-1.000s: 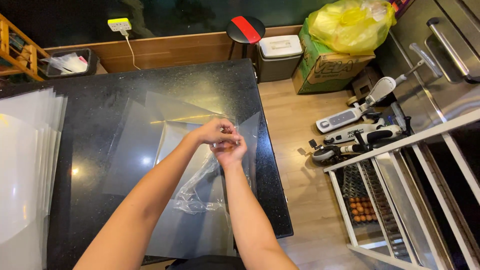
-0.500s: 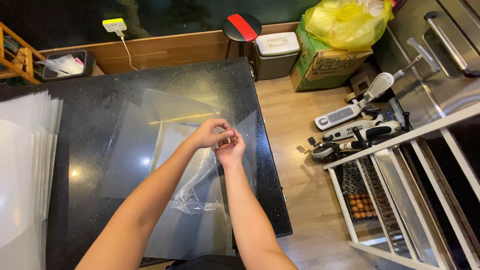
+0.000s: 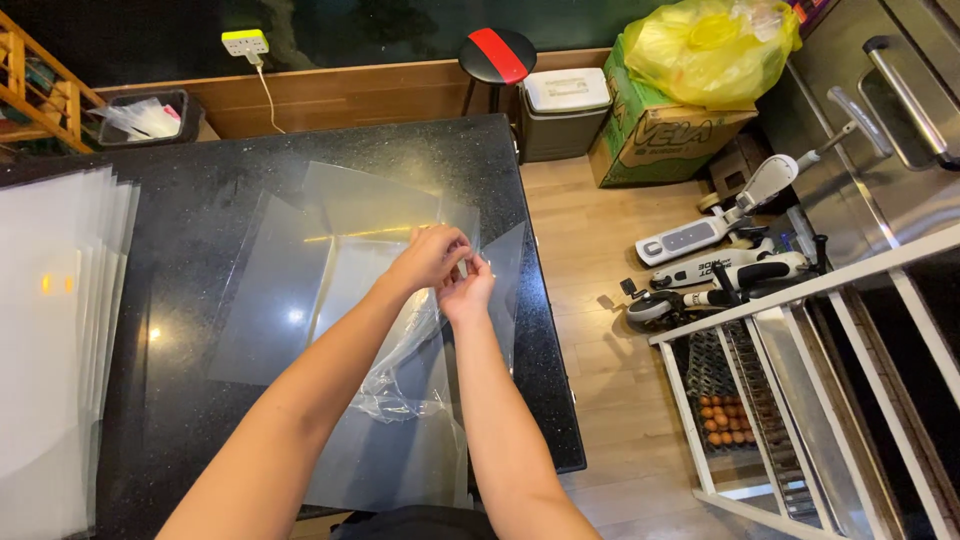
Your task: The person unfolds clear plastic bags on a black countertop, pulling each bag open and flat, then smooths and stacks the flattened bags into a pile on the counter.
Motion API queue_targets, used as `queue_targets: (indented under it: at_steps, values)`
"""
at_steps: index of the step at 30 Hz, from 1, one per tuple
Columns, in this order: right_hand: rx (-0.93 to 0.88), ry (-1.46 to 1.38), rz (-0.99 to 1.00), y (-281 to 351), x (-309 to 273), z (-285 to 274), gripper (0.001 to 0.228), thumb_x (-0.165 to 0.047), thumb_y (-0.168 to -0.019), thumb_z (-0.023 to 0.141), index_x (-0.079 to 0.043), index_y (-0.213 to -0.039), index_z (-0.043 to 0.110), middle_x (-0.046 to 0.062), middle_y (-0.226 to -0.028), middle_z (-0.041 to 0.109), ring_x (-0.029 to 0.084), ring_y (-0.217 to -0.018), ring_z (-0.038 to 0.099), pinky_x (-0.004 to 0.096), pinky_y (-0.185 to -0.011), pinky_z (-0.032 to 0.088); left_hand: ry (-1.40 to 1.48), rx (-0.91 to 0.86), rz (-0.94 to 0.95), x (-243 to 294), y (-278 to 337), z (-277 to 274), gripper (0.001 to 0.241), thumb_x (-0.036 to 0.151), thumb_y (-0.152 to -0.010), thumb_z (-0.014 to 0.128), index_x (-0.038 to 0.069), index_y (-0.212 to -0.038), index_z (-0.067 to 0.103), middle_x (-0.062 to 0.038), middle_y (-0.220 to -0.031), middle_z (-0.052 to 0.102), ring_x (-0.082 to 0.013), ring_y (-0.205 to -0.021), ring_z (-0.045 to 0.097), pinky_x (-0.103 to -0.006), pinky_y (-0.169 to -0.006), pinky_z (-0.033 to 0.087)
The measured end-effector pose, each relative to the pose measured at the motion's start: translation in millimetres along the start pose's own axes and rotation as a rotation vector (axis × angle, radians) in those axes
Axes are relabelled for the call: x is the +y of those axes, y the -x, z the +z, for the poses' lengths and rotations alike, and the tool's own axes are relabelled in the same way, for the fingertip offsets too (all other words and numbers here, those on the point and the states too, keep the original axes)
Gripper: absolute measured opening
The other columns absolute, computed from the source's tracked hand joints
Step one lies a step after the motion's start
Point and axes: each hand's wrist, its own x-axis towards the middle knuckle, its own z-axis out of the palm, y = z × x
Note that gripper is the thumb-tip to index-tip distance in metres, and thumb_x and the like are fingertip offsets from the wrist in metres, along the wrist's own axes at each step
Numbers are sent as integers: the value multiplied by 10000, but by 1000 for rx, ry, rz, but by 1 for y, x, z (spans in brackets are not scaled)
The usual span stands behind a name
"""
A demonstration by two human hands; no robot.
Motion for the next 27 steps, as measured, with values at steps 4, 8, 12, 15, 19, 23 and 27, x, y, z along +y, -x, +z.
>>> queue_targets:
  at_steps: [4, 8, 12, 15, 19, 23, 27]
  values:
    - [11, 115, -8, -19, -1, -20, 303, -385, -957, 530, -217, -1183, 644, 61, -1196, 586, 204, -981, 583, 393, -890, 526, -112, -92, 30, -22, -7, 9, 135, 232, -911, 685, 113, -920, 748, -110, -927, 711, -318, -972, 642, -452, -877, 427]
    - [11, 243, -83, 5, 0, -7, 386, -349, -939, 482, -229, -1271, 638, 27, -1158, 585, 176, -961, 576, 383, -878, 527, -185, -106, 100, -21, -8, 6, 146, 220, -879, 697, 91, -935, 737, -152, -1006, 662, -358, -1025, 591, -471, -890, 460]
    - [-1, 290, -126, 6, 0, -10, 496, -342, -938, 447, -239, -1389, 627, 16, -1167, 584, 170, -980, 565, 379, -914, 516, -257, -91, 126, -33, -6, 10, 166, 224, -874, 714, 77, -951, 713, -162, -1029, 650, -375, -1037, 582, -482, -875, 484]
    - [7, 366, -153, 0, -4, -13, 520, -335, -956, 449, -203, -1441, 585, 32, -1258, 599, 198, -1079, 567, 384, -965, 494, -176, 33, 170, -35, -2, 15, 213, 198, -885, 729, 58, -1033, 667, -183, -1066, 651, -401, -1055, 597, -497, -890, 498]
    - [-87, 735, -320, 5, -3, 9, 522, -319, -968, 471, -187, -1471, 518, -11, -1458, 538, 180, -1295, 499, 386, -1034, 411, 176, 408, -342, -14, 1, 19, 463, 222, -852, 757, 41, -1221, 543, -252, -1014, 658, -406, -974, 649, -504, -864, 516]
    - [-279, 1092, -645, -85, -7, -12, 471, -283, -1020, 504, -109, -1457, 532, 54, -1488, 536, 201, -1368, 479, 375, -1121, 387, 156, 628, -673, -68, 1, 66, 623, 336, -764, 877, -18, -1176, 572, -301, -1038, 669, -428, -977, 655, -497, -840, 522]
    - [-345, 1409, -745, -61, -5, 36, 420, -273, -1021, 543, -39, -1356, 641, 138, -1369, 686, 250, -1288, 628, 350, -1102, 472, 203, 446, -828, -44, 17, 33, 435, 372, -863, 755, 54, -1152, 688, -264, -987, 717, -410, -918, 712, -493, -814, 556]
